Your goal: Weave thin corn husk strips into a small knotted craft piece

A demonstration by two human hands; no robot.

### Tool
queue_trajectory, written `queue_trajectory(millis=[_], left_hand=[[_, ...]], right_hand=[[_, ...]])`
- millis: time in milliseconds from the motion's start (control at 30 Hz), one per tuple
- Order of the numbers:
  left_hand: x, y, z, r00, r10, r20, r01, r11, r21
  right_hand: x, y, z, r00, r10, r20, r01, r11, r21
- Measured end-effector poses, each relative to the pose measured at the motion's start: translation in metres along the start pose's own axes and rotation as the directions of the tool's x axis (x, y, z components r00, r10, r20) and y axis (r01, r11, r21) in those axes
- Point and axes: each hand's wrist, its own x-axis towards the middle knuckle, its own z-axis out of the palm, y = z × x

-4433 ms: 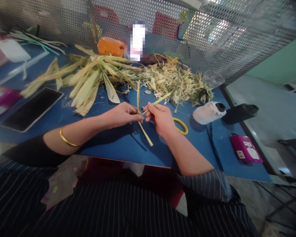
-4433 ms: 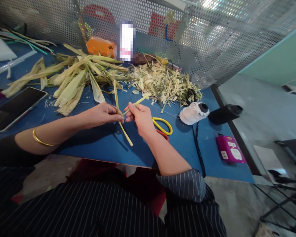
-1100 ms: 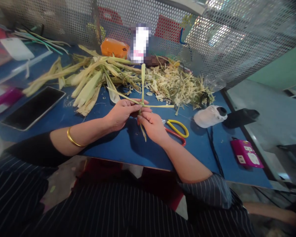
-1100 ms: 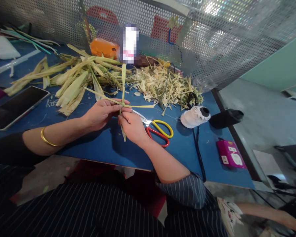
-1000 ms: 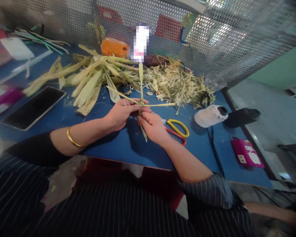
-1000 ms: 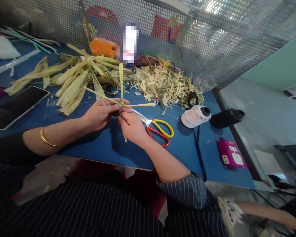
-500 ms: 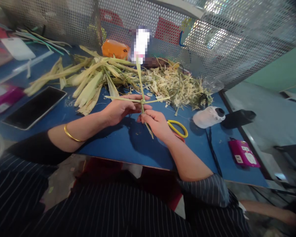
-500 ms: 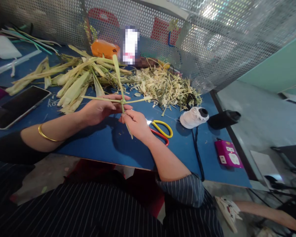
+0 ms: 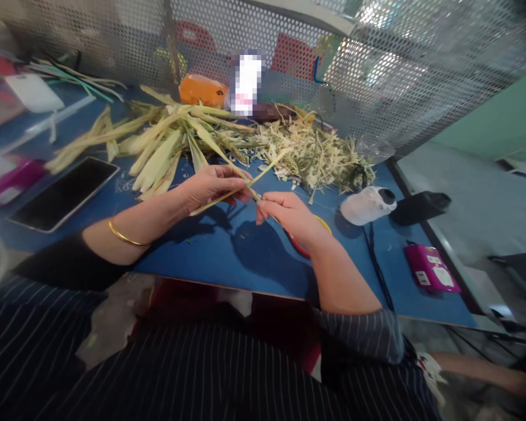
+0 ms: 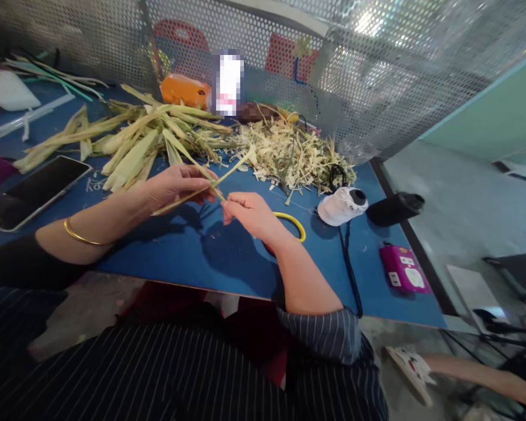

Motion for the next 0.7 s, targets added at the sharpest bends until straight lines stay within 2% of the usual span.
queue_trajectory(millis=[133,200,333,400,467,533,567,600,633,700], left_hand=[[0.001,-0.011,0.008,0.995,0.016,-0.101,-0.017,1.000,-0.002],[0.001,-0.014,0.011,0.993,0.000,-0.118,-0.006,0.999,-0.047],[0.000,-0.013,0.012,0.989,-0.089,-0.122,0.075,0.991,-0.110],[-0.001,-0.011,0.011,0.984,-0.093,-0.150,0.079,0.993,-0.092],[-0.003,-0.009,0.011,0.981,-0.051,-0.188,0.053,0.999,0.003],[-0.006,-0.008,0.013,0.984,-0.006,-0.180,0.035,0.987,0.157],[-0.008,-0.008,0.015,0.988,0.003,-0.153,0.033,0.972,0.233],[-0.010,-0.008,0.018,0.993,0.000,-0.116,0.036,0.953,0.302],[-0.012,-0.009,0.021,0.997,-0.013,-0.079,0.041,0.931,0.362],[-0.015,-0.012,0.028,0.999,-0.047,-0.020,0.051,0.891,0.450]], right_hand=[[0.001,0.004,0.006,0.998,0.054,-0.040,-0.058,0.991,-0.120],[0.001,0.005,0.010,0.997,0.030,-0.067,-0.044,0.973,-0.226],[-0.001,0.005,0.016,1.000,-0.006,-0.025,-0.003,0.940,-0.342],[-0.004,0.004,0.016,0.992,-0.101,-0.073,0.059,0.896,-0.440],[-0.007,0.003,0.014,0.941,-0.278,-0.192,0.128,0.820,-0.557],[-0.009,0.002,0.012,0.837,-0.435,-0.333,0.157,0.773,-0.615],[-0.009,0.002,0.012,0.792,-0.471,-0.389,0.161,0.775,-0.611],[-0.009,0.002,0.011,0.772,-0.475,-0.423,0.160,0.789,-0.593],[-0.008,0.003,0.011,0.777,-0.456,-0.435,0.158,0.809,-0.566],[-0.004,0.005,0.012,0.842,-0.356,-0.405,0.139,0.869,-0.475]])
